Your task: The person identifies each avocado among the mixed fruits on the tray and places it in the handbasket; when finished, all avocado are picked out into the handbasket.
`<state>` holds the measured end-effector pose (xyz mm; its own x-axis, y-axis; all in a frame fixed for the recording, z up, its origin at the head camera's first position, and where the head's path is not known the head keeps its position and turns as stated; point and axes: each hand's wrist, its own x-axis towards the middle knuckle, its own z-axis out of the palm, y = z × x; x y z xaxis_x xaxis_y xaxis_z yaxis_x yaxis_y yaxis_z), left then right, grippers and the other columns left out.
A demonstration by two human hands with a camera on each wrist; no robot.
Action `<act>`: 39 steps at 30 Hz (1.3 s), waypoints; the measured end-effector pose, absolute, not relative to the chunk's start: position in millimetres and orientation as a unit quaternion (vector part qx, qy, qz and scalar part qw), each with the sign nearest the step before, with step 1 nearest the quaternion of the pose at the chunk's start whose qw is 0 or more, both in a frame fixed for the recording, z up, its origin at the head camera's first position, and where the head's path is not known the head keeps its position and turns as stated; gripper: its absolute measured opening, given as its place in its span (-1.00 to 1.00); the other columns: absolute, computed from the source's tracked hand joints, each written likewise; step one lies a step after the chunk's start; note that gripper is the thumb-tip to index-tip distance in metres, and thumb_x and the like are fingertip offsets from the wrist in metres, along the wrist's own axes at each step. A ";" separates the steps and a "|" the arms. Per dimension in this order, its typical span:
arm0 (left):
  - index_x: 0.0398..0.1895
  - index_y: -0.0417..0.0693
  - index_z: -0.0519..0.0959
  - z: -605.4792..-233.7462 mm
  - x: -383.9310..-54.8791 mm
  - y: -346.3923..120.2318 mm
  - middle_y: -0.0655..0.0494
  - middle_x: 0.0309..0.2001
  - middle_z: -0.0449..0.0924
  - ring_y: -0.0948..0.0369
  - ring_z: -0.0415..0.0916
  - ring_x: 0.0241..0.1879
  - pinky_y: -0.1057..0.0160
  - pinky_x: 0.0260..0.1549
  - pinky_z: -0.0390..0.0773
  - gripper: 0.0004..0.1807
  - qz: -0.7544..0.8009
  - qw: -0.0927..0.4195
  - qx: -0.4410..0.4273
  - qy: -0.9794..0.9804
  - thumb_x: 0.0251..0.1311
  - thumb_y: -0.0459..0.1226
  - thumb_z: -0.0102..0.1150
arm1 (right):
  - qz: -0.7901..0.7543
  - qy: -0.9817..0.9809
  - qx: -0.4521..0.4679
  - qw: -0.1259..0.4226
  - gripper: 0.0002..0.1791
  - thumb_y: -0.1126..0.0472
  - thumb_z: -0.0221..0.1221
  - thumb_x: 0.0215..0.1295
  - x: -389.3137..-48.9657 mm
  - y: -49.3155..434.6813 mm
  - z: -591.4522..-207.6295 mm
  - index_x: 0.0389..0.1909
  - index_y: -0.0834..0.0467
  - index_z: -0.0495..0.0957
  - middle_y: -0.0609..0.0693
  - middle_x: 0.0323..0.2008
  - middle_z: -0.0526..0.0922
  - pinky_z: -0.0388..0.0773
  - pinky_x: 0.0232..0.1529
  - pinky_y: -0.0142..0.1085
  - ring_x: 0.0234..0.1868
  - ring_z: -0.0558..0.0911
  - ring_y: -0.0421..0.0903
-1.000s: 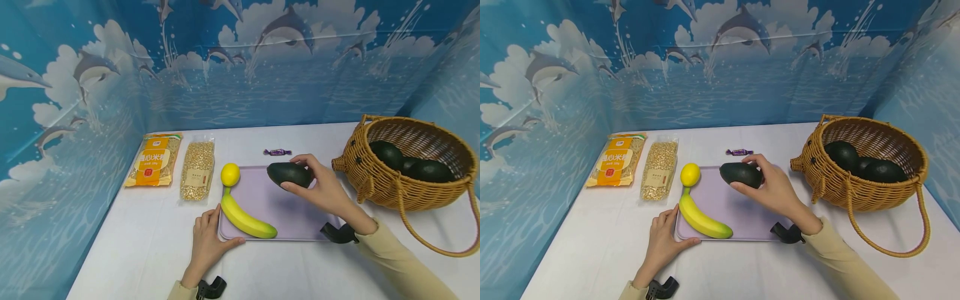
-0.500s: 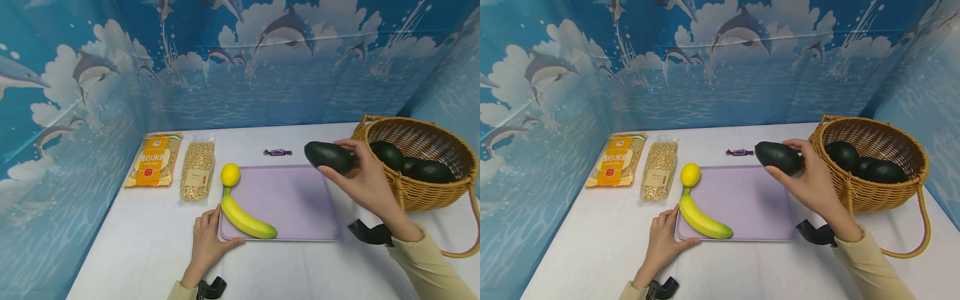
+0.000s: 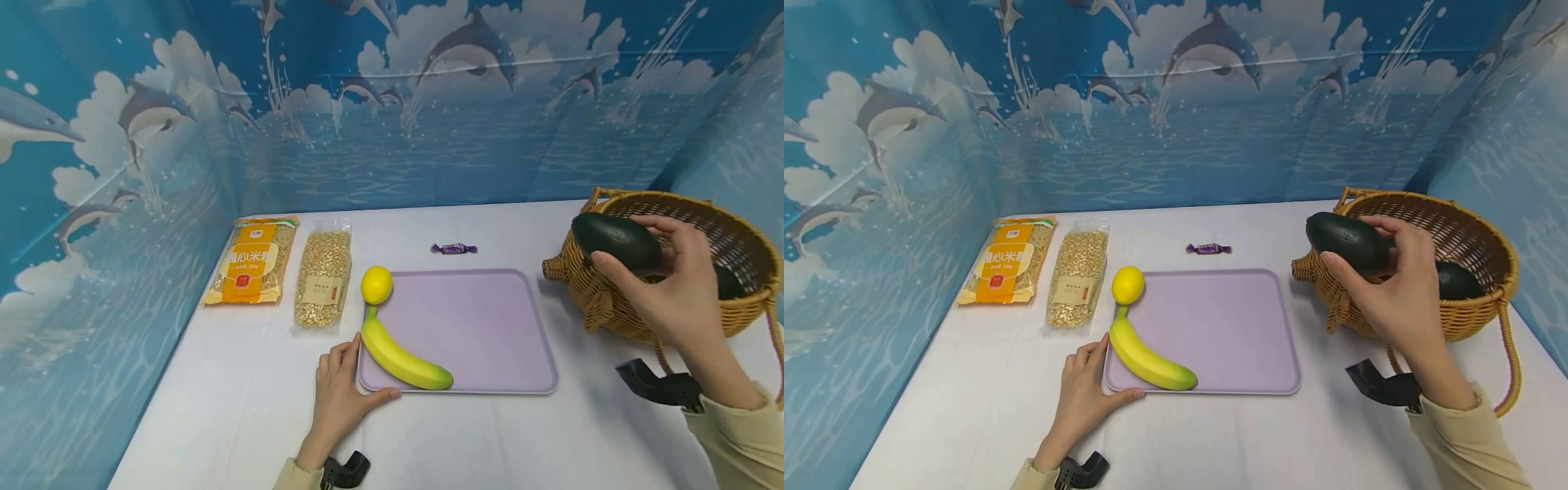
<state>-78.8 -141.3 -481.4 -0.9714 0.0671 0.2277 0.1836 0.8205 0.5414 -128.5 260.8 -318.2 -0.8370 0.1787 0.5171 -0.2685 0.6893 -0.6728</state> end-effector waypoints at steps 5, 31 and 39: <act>0.39 -0.14 0.25 -482.0 -78.8 -141.5 -0.02 0.06 0.30 0.12 0.12 -0.19 0.13 -0.18 0.17 0.23 -0.291 0.104 -0.069 -0.949 -0.37 0.35 0.38 | 0.362 -0.881 -0.013 0.302 -0.29 0.26 0.33 0.11 -127.9 279.4 -318.6 0.31 0.13 0.30 -0.33 0.01 0.12 0.22 -0.32 -0.75 -0.39 0.30 -0.51; 0.39 -0.15 0.24 -480.2 -78.7 -141.1 -0.01 0.06 0.30 0.12 0.12 -0.20 0.15 -0.19 0.17 0.24 -0.287 0.102 -0.065 -0.950 -0.39 0.35 0.39 | 0.355 -0.870 -0.118 0.322 -0.30 0.15 0.24 0.21 -151.6 368.0 -376.4 0.36 -0.13 0.23 0.00 0.21 0.30 0.20 0.03 -0.36 -0.05 0.24 -0.42; 0.41 -0.12 0.22 -479.2 -79.1 -140.3 -0.02 0.08 0.30 0.11 0.13 -0.18 0.16 -0.18 0.17 0.26 -0.294 0.085 -0.056 -0.950 -0.40 0.35 0.40 | 0.355 -0.866 -0.118 0.332 -0.33 0.09 0.25 0.20 -150.8 370.3 -378.3 0.34 -0.10 0.26 -0.10 0.14 0.33 0.19 -0.01 -0.41 -0.12 0.20 -0.46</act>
<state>-79.1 -140.3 -479.2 -0.9793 0.0569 0.1940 0.1567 0.8204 0.5498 -150.8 370.3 -378.3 -0.7518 0.4402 0.4909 -0.0305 0.7205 -0.6928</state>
